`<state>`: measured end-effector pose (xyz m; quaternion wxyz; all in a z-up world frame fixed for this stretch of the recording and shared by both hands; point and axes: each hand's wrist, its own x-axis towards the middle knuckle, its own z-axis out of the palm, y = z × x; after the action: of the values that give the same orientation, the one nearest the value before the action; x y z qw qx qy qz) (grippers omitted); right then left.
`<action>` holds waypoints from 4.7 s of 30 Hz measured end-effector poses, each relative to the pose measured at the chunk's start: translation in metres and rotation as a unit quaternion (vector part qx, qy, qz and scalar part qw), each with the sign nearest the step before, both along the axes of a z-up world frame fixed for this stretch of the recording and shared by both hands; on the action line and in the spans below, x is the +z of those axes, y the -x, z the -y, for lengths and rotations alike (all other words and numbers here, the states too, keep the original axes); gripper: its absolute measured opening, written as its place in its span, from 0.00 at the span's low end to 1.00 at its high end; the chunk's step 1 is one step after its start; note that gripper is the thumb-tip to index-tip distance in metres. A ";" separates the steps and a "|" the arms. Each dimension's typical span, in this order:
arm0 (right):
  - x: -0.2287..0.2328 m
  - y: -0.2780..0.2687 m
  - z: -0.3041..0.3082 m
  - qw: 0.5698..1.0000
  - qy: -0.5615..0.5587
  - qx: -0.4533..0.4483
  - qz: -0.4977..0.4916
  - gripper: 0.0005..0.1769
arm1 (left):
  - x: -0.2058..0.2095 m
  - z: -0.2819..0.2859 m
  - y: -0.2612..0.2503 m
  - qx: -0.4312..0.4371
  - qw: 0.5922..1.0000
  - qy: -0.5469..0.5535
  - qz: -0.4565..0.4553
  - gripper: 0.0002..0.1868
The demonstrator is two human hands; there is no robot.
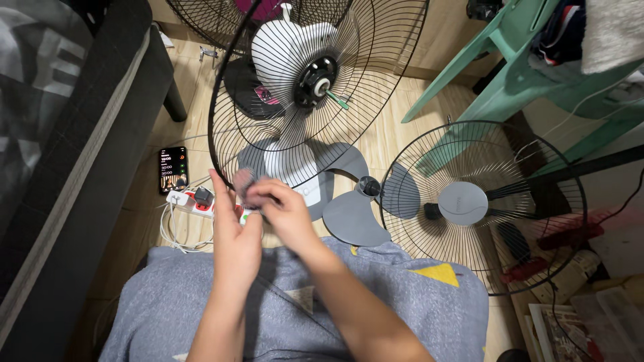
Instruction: The person sits on the floor and wipes the front grille and blades of a standing electric fan using a cloth. They rotate the fan head to reach different sections and continue wiping the grille and blades throughout the clip.
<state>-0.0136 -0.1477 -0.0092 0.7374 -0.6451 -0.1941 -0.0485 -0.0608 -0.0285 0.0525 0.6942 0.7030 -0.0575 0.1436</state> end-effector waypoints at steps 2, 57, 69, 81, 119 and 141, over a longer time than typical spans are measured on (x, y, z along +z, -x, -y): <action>0.009 0.005 0.011 0.998 -0.027 0.031 -0.049 0.15 | 0.001 -0.001 0.003 0.030 0.998 -0.060 0.016 0.50; 0.083 -0.078 -0.041 0.926 0.043 -0.340 0.160 0.28 | 0.035 0.006 0.013 0.061 0.991 -0.113 0.026 0.43; 0.086 -0.026 -0.072 0.986 -0.085 -0.125 0.065 0.25 | 0.030 -0.003 0.007 0.049 0.993 -0.109 0.026 0.42; 0.120 -0.034 0.004 0.968 -0.211 -0.117 0.064 0.34 | 0.026 -0.003 0.010 0.044 0.990 -0.120 0.053 0.38; 0.187 -0.043 -0.010 0.949 -0.308 0.050 0.044 0.30 | 0.068 -0.009 -0.010 0.150 0.965 -0.159 0.146 0.41; 0.149 -0.081 -0.063 0.951 -0.283 -0.096 0.086 0.20 | 0.162 -0.001 -0.058 0.054 0.969 -0.178 0.163 0.36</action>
<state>0.0677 -0.0847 0.1396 0.8620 -0.4193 -0.1724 -0.2268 -0.0030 -0.0274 0.2144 0.5302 0.7846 -0.1565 0.2806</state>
